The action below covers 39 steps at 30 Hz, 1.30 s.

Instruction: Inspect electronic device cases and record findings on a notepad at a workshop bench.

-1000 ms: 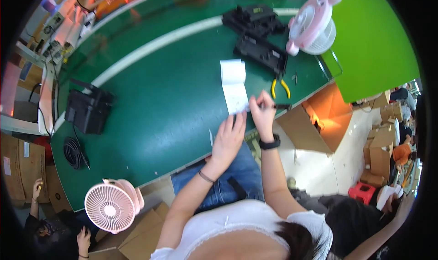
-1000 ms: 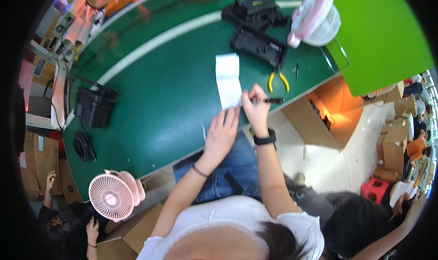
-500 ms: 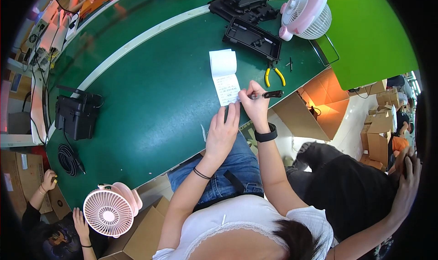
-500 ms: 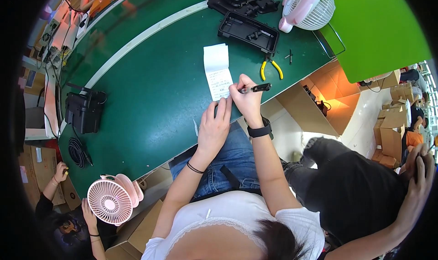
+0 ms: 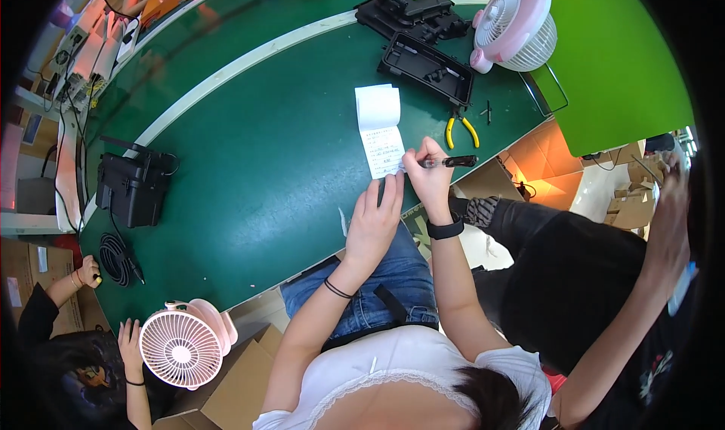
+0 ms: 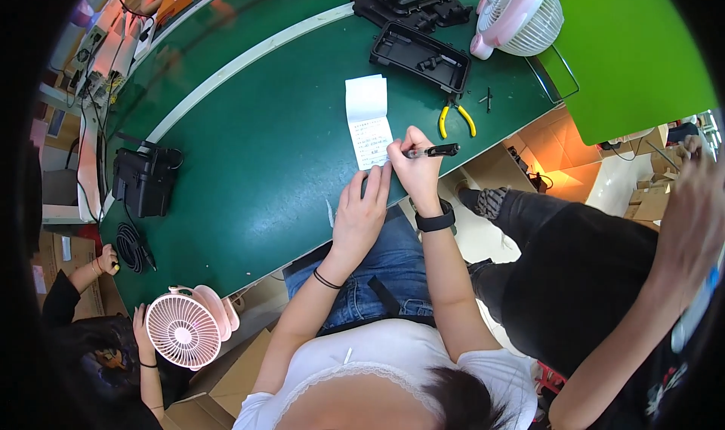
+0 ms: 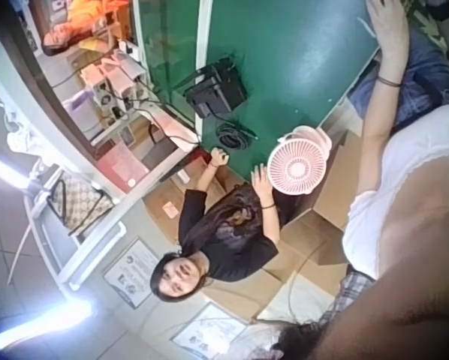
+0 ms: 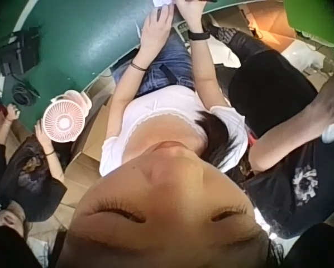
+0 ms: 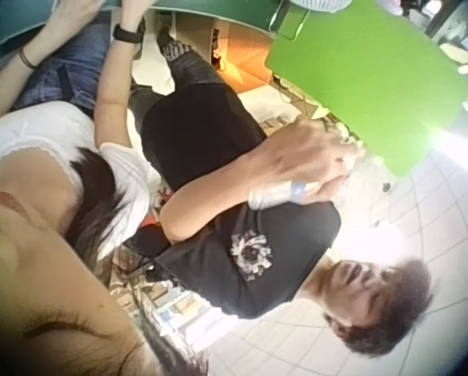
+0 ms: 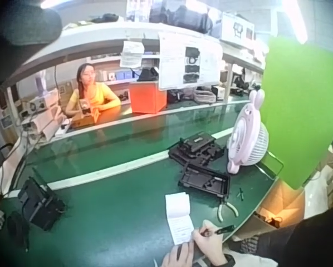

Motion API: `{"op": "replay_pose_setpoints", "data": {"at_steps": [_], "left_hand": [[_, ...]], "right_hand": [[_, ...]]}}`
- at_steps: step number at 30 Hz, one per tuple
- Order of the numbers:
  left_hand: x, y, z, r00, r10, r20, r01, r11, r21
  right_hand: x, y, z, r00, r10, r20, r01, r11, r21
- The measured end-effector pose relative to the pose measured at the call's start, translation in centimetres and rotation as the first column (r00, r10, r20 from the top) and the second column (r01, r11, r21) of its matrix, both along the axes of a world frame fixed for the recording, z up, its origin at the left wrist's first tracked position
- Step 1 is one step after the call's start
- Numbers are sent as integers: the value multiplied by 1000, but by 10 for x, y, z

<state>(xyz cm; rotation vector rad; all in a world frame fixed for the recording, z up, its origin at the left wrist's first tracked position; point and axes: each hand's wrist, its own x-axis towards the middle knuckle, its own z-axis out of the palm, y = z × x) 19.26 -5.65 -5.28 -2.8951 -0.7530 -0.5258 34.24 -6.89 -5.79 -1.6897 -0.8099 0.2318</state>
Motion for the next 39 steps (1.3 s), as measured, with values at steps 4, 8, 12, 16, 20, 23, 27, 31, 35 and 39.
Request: {"op": "replay_pose_setpoints", "data": {"at_steps": [4, 8, 12, 16, 20, 23, 27, 31, 35, 39], "left_hand": [[-2, -1, 0, 999, 9, -36, -8, 1000, 11], [-3, -1, -1, 999, 11, -47, -10, 1000, 16], [-2, -1, 0, 999, 8, -41, -8, 1000, 11], [-1, -1, 2, 999, 2, -45, -2, 1000, 6], [-2, -1, -1, 999, 7, -34, -6, 1000, 12], [-2, -1, -2, 1000, 5, 6, -5, 1000, 3], [-3, -2, -1, 1000, 0, 7, 0, 1000, -15], [-4, -1, 0, 1000, 6, -23, -6, 1000, 10], [-2, -1, 2, 1000, 5, -30, -5, 1000, -5], [-1, -1, 0, 1000, 5, -11, -5, 1000, 16]], "right_hand": [[0, 0, -3, 1000, 4, 29, -4, 1000, 9], [-3, -1, 0, 999, 11, 49, -9, 999, -45], [-1, 0, 0, 1000, 8, 2, -8, 1000, 12], [0, 0, 0, 1000, 15, -19, -15, 1000, 2], [0, 1, -2, 999, 14, 33, -14, 1000, 1], [0, -1, -2, 998, -13, -58, 18, 996, 89], [3, -2, -11, 994, 14, -110, 3, 988, 153], [0, -1, -1, 999, 25, -34, -23, 999, 43], [1, -1, -4, 998, 23, -51, -21, 999, 44], [0, 0, -2, 1000, 13, -24, -13, 1000, 12]]}}
